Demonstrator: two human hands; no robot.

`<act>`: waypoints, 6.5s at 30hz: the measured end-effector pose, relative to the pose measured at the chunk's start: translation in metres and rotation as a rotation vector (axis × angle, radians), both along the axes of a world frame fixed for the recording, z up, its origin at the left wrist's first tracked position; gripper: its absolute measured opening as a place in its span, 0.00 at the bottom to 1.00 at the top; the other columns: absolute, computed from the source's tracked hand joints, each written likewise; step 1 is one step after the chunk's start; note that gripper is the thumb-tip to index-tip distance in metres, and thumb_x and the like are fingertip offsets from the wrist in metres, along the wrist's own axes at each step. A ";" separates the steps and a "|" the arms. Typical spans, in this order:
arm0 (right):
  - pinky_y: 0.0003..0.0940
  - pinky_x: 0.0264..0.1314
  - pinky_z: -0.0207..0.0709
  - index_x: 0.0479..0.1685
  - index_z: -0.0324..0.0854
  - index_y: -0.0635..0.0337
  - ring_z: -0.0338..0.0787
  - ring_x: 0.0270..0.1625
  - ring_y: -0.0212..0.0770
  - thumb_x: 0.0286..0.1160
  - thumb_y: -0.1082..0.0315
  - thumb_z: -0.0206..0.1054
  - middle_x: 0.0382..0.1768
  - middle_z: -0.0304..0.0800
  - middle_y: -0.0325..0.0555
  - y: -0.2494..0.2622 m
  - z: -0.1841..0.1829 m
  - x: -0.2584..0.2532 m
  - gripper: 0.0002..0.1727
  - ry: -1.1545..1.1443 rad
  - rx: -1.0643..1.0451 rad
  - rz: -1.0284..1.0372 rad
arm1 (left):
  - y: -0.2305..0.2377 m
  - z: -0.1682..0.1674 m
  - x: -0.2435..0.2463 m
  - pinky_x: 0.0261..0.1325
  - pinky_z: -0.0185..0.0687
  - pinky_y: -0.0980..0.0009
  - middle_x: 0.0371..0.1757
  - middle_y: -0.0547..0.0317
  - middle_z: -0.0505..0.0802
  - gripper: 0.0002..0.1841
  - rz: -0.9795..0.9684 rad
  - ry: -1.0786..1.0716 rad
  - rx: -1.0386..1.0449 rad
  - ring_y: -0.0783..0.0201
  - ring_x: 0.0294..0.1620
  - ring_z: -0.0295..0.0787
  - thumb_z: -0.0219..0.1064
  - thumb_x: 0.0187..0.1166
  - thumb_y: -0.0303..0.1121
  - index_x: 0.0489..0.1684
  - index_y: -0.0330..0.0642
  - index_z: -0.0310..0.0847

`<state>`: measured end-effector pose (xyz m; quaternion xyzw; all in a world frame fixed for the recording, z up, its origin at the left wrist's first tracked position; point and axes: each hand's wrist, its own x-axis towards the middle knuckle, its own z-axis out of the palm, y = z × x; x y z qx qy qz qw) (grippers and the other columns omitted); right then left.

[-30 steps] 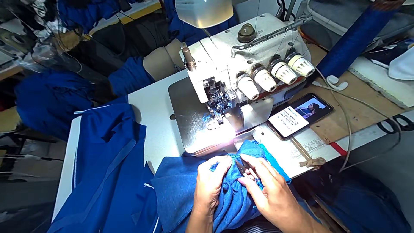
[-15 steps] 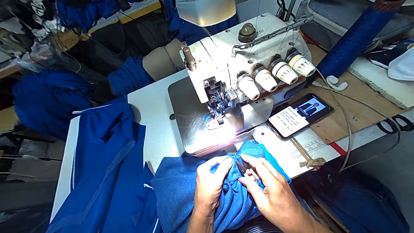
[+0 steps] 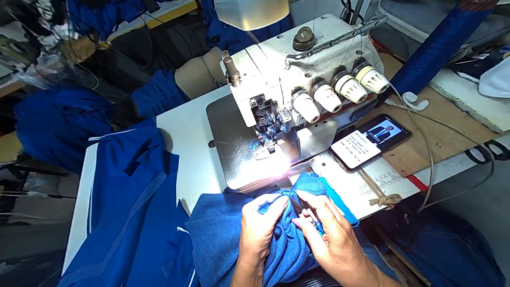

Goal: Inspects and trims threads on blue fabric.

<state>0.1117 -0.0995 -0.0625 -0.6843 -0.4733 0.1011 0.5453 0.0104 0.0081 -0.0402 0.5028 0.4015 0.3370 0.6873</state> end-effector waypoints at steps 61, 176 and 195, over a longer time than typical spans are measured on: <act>0.20 0.42 0.81 0.70 0.74 0.64 0.84 0.39 0.27 0.74 0.60 0.70 0.47 0.85 0.47 -0.002 0.019 0.031 0.27 -0.165 -0.071 -0.125 | 0.002 0.002 0.000 0.38 0.90 0.75 0.27 0.52 0.95 0.03 -0.007 -0.016 -0.066 0.69 0.30 0.92 0.76 0.64 0.19 0.29 0.35 0.94; 0.14 0.46 0.82 0.59 0.86 0.63 0.85 0.41 0.22 0.74 0.69 0.68 0.44 0.88 0.39 0.004 -0.001 0.012 0.16 0.048 0.033 0.036 | 0.002 0.000 -0.003 0.38 0.88 0.77 0.28 0.53 0.95 0.03 -0.035 -0.050 -0.024 0.71 0.30 0.91 0.75 0.64 0.19 0.28 0.36 0.95; 0.15 0.53 0.83 0.59 0.85 0.64 0.88 0.48 0.25 0.75 0.71 0.68 0.47 0.89 0.43 0.005 -0.006 0.008 0.15 -0.022 0.086 0.002 | 0.002 -0.003 -0.004 0.37 0.88 0.77 0.27 0.54 0.94 0.02 -0.061 -0.068 -0.018 0.71 0.30 0.91 0.76 0.64 0.22 0.27 0.38 0.95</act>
